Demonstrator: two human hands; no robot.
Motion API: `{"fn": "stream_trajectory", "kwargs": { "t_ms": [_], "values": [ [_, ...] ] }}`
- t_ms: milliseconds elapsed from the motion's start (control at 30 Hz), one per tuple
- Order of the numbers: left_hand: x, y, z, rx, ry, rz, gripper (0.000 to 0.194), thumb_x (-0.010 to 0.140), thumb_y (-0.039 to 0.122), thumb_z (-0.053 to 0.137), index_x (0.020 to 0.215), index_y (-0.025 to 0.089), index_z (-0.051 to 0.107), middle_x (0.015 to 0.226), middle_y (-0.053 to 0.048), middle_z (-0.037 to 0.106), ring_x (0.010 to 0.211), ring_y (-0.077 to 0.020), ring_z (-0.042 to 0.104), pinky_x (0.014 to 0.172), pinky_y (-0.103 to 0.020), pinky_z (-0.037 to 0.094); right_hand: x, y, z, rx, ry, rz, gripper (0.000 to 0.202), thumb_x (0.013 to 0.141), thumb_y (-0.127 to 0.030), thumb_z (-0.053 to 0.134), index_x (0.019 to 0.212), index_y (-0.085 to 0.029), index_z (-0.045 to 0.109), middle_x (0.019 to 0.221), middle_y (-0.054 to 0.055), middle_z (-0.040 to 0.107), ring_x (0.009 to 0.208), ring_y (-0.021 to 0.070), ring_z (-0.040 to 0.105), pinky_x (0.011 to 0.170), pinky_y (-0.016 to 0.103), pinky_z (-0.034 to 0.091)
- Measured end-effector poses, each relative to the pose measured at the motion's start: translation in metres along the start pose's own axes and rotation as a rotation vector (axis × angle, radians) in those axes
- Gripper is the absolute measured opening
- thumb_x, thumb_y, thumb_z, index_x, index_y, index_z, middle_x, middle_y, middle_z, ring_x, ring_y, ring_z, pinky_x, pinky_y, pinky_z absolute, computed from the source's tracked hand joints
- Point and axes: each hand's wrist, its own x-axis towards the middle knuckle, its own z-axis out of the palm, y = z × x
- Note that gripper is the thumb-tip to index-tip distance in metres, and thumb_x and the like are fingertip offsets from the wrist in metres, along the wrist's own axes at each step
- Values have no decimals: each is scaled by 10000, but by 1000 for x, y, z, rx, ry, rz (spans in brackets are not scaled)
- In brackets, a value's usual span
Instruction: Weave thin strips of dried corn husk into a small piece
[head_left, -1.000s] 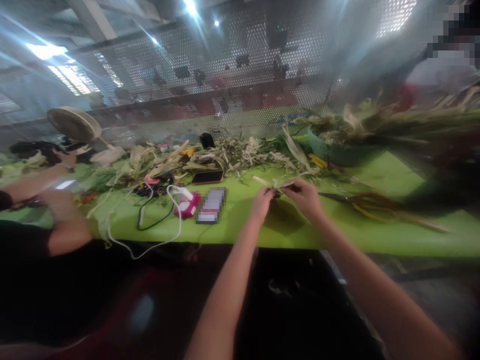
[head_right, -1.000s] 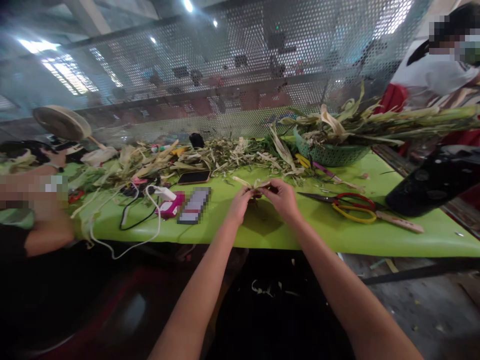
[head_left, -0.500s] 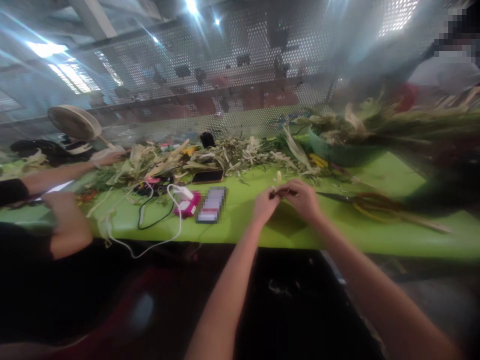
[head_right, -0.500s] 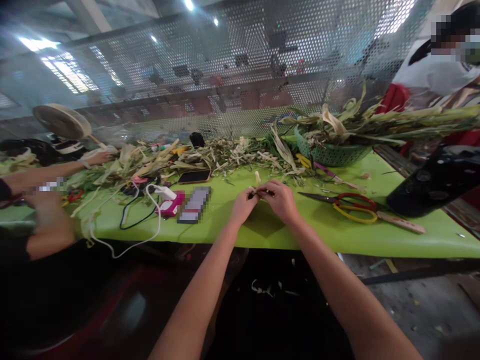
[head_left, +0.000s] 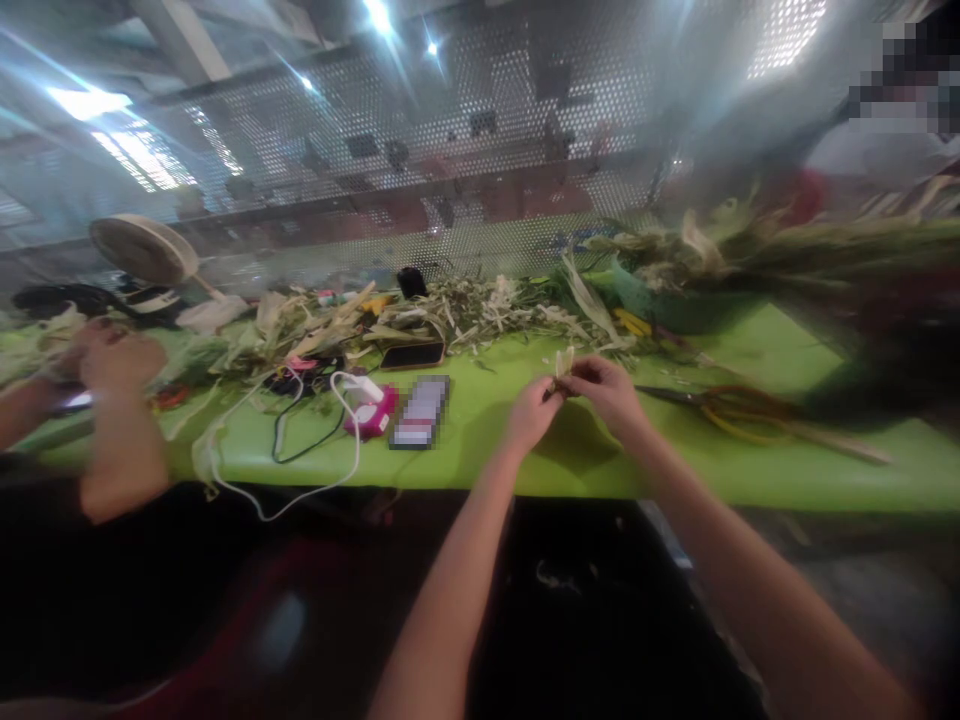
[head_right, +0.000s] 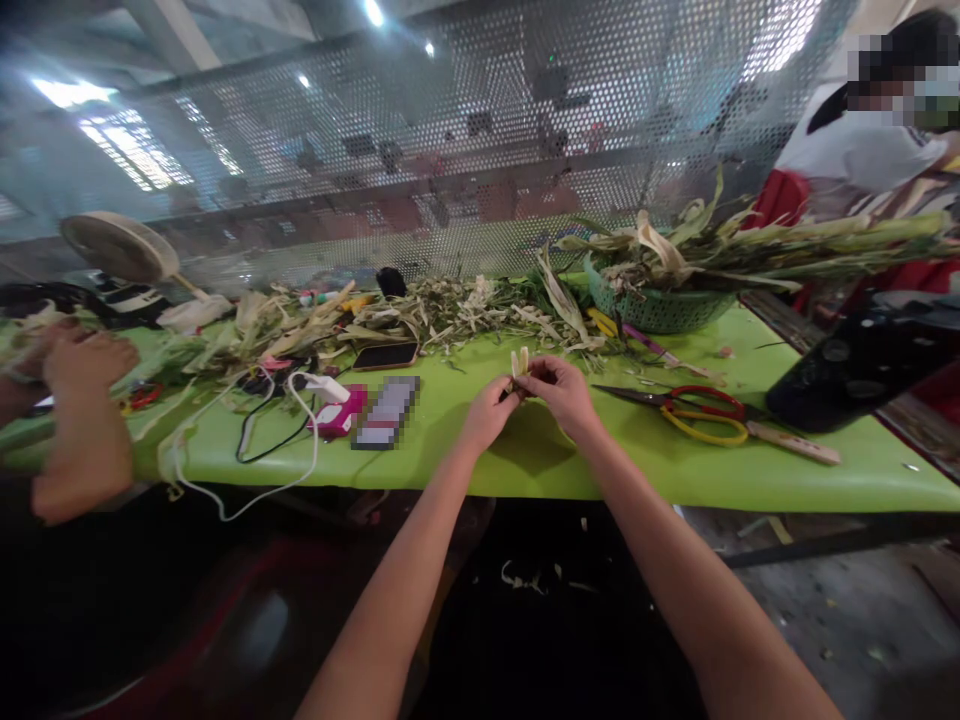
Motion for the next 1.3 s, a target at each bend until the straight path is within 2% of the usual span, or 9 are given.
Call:
{"fn": "stream_trajectory", "kwargs": {
  "t_ms": [167,267,467,667,800,900,1000,1100,1300],
  "values": [
    [0,-1,-1,-116,-58,-78,185,878,294,542,887,176,684,880,-45,687,820,-172,590,776,-278,430,-1,-8,-1,63,81,-25,263,644,-397,810,755,-199,678,682,-9,621,584,113,513,546,256,442],
    [0,-2,-2,-204,-69,-128,206,868,312,538,853,171,687,855,-37,678,759,-147,562,724,-259,416,-1,-9,-2,102,86,-17,262,643,-394,815,751,-207,668,688,-15,609,567,102,488,517,242,414],
    [2,-4,-2,-399,-46,-221,186,797,330,590,785,156,654,714,-8,614,604,-100,464,617,-247,357,-4,-10,-3,154,-5,-30,280,679,-387,807,804,-219,621,801,3,675,510,83,433,460,236,375],
    [4,-14,0,-470,-13,-263,233,759,381,657,717,152,642,587,16,523,530,-82,396,546,-248,301,-5,-16,-1,138,-5,-39,290,652,-403,834,767,-219,642,697,-17,620,535,98,467,476,241,403],
    [4,-17,-1,-556,-6,-321,310,727,454,697,705,152,633,582,15,512,536,-83,415,528,-245,277,-6,-17,-2,132,-42,-43,264,661,-421,831,747,-218,686,692,-12,621,537,102,470,492,255,411],
    [4,-14,-1,-599,-32,-343,324,709,460,708,715,145,629,634,5,547,532,-73,410,531,-238,283,-5,-13,-6,29,-107,-87,205,722,-408,796,784,-224,731,721,3,633,571,117,499,520,266,423],
    [3,-10,-2,-524,-34,-330,282,732,420,665,712,141,624,637,9,541,530,-72,397,544,-237,288,-3,-9,-9,-175,-169,-226,170,801,-393,732,864,-240,769,791,26,648,669,149,565,614,295,471],
    [2,-7,-4,-293,2,-287,238,770,374,606,727,142,635,619,10,536,585,-101,449,585,-246,305,-2,-6,-9,-347,-190,-340,177,867,-363,659,929,-245,774,841,47,666,787,184,616,737,327,498],
    [1,2,-4,83,23,-202,191,822,325,560,741,156,599,727,-24,611,717,-157,525,649,-267,330,-2,-1,-9,-495,-139,-302,80,806,-268,695,840,-202,724,761,31,694,695,175,608,649,297,460]
  ]
}}
